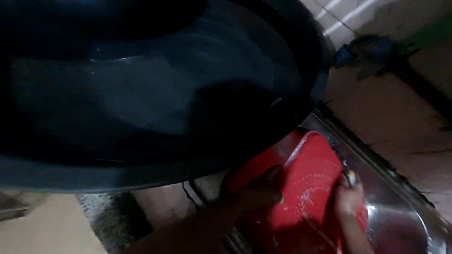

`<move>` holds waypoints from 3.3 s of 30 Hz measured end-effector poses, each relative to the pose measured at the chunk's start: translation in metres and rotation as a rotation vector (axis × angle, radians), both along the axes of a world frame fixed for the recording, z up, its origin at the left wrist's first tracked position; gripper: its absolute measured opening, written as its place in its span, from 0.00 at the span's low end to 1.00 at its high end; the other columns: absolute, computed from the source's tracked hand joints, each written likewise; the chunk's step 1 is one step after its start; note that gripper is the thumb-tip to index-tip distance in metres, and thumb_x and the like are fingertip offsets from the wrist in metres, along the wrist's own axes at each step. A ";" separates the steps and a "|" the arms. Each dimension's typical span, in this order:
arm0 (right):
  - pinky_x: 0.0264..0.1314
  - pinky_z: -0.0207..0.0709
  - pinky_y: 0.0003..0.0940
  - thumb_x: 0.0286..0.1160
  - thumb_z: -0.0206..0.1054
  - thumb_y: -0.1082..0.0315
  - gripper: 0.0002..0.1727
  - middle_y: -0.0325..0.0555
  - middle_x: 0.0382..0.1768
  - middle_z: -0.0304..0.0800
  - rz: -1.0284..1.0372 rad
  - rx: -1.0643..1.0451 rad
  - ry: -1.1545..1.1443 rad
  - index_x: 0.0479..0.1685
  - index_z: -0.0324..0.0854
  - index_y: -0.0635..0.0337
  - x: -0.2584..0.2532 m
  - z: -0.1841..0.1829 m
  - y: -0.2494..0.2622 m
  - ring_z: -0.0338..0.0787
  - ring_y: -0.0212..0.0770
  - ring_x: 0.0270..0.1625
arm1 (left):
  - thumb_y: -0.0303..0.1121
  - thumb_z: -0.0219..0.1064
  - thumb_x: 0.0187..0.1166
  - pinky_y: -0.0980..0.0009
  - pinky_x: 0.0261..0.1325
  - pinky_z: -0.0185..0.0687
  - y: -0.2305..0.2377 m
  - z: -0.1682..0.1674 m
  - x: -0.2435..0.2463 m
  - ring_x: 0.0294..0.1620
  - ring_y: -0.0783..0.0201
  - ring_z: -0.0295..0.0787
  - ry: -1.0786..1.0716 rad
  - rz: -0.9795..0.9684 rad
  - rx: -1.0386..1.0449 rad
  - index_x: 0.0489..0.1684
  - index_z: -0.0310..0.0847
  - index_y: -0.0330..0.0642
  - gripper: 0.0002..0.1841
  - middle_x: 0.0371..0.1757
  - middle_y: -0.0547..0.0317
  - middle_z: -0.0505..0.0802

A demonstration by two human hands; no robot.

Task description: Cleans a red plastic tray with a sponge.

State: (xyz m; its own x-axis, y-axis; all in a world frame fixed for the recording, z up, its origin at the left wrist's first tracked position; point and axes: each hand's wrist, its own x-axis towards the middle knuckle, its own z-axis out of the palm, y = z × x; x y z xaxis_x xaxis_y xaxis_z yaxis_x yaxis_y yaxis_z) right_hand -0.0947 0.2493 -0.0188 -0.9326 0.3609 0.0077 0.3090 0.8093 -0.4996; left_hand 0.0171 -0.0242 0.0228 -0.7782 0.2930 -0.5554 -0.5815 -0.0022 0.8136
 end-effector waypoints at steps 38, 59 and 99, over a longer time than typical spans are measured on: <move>0.86 0.67 0.54 0.89 0.56 0.58 0.30 0.63 0.81 0.75 0.313 -0.139 0.018 0.84 0.67 0.68 0.144 0.009 -0.051 0.75 0.57 0.83 | 0.52 0.54 0.91 0.48 0.78 0.72 0.011 -0.005 0.004 0.80 0.55 0.76 0.045 0.199 -0.116 0.90 0.63 0.54 0.29 0.82 0.53 0.79; 0.96 0.40 0.60 0.86 0.61 0.58 0.37 0.56 0.95 0.47 0.496 -0.292 -0.270 0.94 0.56 0.55 0.172 0.053 -0.153 0.43 0.59 0.97 | 0.43 0.59 0.89 0.52 0.63 0.81 0.005 -0.014 -0.001 0.63 0.54 0.85 -0.012 0.309 0.087 0.86 0.66 0.50 0.27 0.68 0.47 0.87; 0.74 0.72 0.69 0.87 0.59 0.44 0.30 0.64 0.66 0.87 -0.074 -0.069 -0.105 0.72 0.81 0.59 -0.030 -0.015 0.067 0.84 0.64 0.71 | 0.27 0.71 0.71 0.60 0.70 0.82 0.006 0.007 0.001 0.80 0.61 0.74 0.020 0.065 -0.014 0.96 0.47 0.59 0.49 0.90 0.54 0.67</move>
State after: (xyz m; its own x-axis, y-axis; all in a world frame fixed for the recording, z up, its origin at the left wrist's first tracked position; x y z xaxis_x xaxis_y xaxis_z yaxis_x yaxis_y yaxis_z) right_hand -0.1250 0.3168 -0.0341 -0.8978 0.4250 -0.1158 0.4201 0.7472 -0.5150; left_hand 0.0179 -0.0179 0.0302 -0.8065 0.2334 -0.5432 -0.5639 -0.0278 0.8254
